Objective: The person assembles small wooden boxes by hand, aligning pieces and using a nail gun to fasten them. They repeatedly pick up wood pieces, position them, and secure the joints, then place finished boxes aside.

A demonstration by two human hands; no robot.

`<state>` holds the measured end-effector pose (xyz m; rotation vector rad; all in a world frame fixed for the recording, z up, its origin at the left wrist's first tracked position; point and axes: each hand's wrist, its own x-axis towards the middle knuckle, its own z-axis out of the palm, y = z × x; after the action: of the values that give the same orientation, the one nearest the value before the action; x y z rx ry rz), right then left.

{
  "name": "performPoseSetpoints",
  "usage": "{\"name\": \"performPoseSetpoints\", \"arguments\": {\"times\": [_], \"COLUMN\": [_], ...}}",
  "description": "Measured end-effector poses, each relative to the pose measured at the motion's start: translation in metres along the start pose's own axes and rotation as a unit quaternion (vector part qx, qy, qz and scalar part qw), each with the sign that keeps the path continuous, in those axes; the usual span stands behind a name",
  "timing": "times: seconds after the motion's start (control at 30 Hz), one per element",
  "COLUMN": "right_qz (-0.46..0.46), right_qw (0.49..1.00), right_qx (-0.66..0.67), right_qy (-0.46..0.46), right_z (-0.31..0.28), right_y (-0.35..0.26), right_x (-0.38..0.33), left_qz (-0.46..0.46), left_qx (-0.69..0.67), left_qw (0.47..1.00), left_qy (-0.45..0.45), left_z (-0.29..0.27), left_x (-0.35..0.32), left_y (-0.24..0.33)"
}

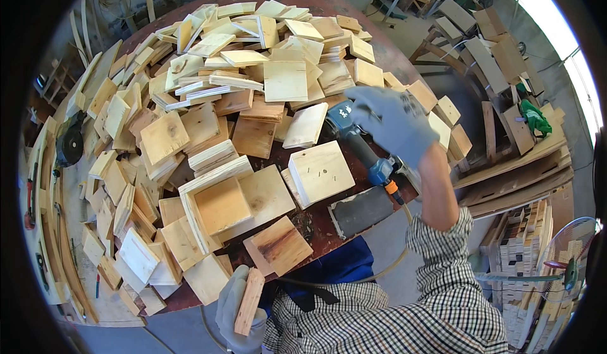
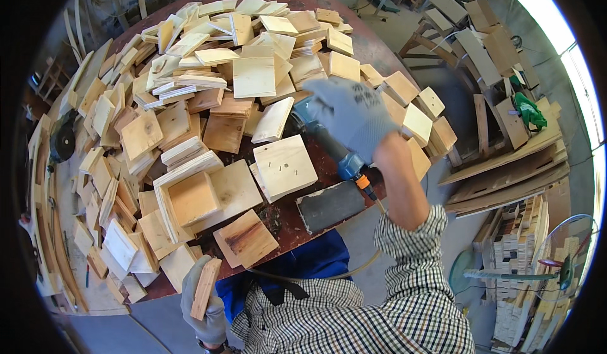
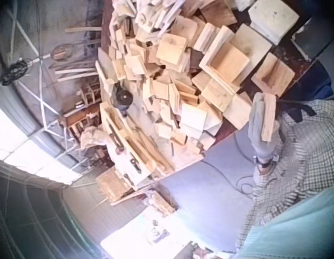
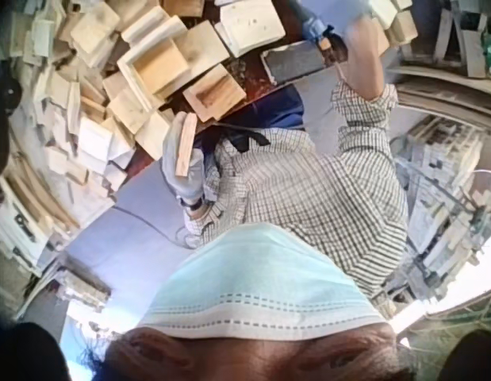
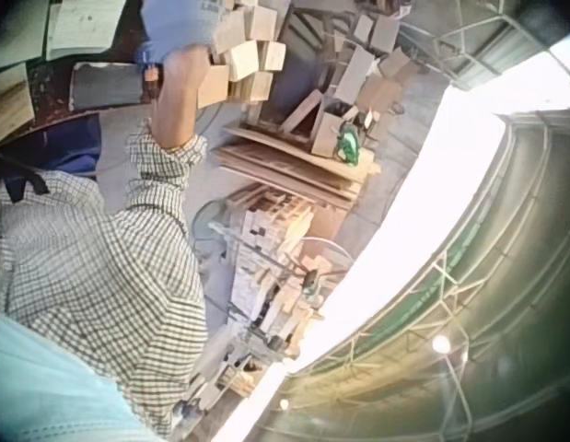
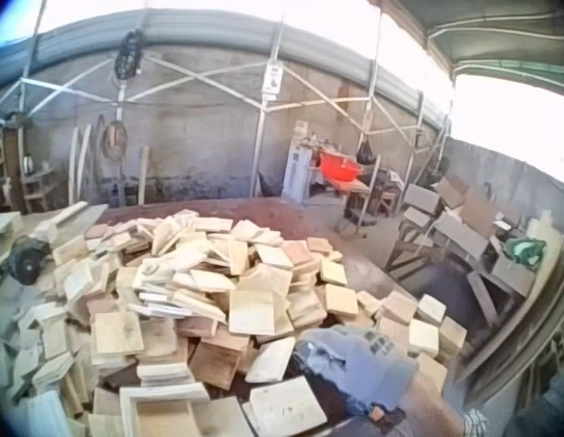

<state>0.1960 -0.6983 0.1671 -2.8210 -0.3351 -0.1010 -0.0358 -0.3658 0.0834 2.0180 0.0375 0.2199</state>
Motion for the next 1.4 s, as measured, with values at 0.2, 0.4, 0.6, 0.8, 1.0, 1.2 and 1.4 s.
{"name": "performPoseSetpoints", "arguments": {"times": [0.2, 0.4, 0.6, 0.8, 1.0, 1.2, 1.4], "right_qz": [-0.094, -0.186, -0.274, -0.335, -0.229, -0.251, -0.288], "right_qw": [0.995, 0.98, 0.951, 0.895, 0.925, 0.919, 0.859], "right_qx": [-0.024, -0.017, -0.145, -0.128, 0.029, 0.172, 0.391], "right_qy": [-0.004, -0.062, 0.006, 0.264, 0.301, 0.252, 0.162], "right_z": [0.045, 0.067, 0.077, 0.059, 0.04, 0.114, 0.129], "right_y": [0.052, 0.04, 0.036, 0.015, -0.089, -0.137, -0.152], "right_x": [0.039, 0.049, 0.058, 0.049, -0.083, -0.151, -0.135], "left_qz": [-0.044, -0.048, -0.112, -0.195, -0.115, -0.209, -0.189], "left_qx": [-0.018, -0.017, -0.231, -0.366, -0.305, -0.431, -0.609], "left_qw": [0.999, 0.998, 0.965, 0.907, 0.943, 0.87, 0.77], "left_qy": [0.002, -0.021, 0.048, 0.068, 0.064, 0.117, -0.016], "left_z": [0.014, 0.021, 0.02, 0.026, 0.027, 0.05, 0.051], "left_x": [-0.004, -0.001, -0.01, 0.012, 0.009, -0.005, -0.037], "left_y": [0.008, 0.019, -0.003, 0.009, -0.008, 0.007, -0.031]}}
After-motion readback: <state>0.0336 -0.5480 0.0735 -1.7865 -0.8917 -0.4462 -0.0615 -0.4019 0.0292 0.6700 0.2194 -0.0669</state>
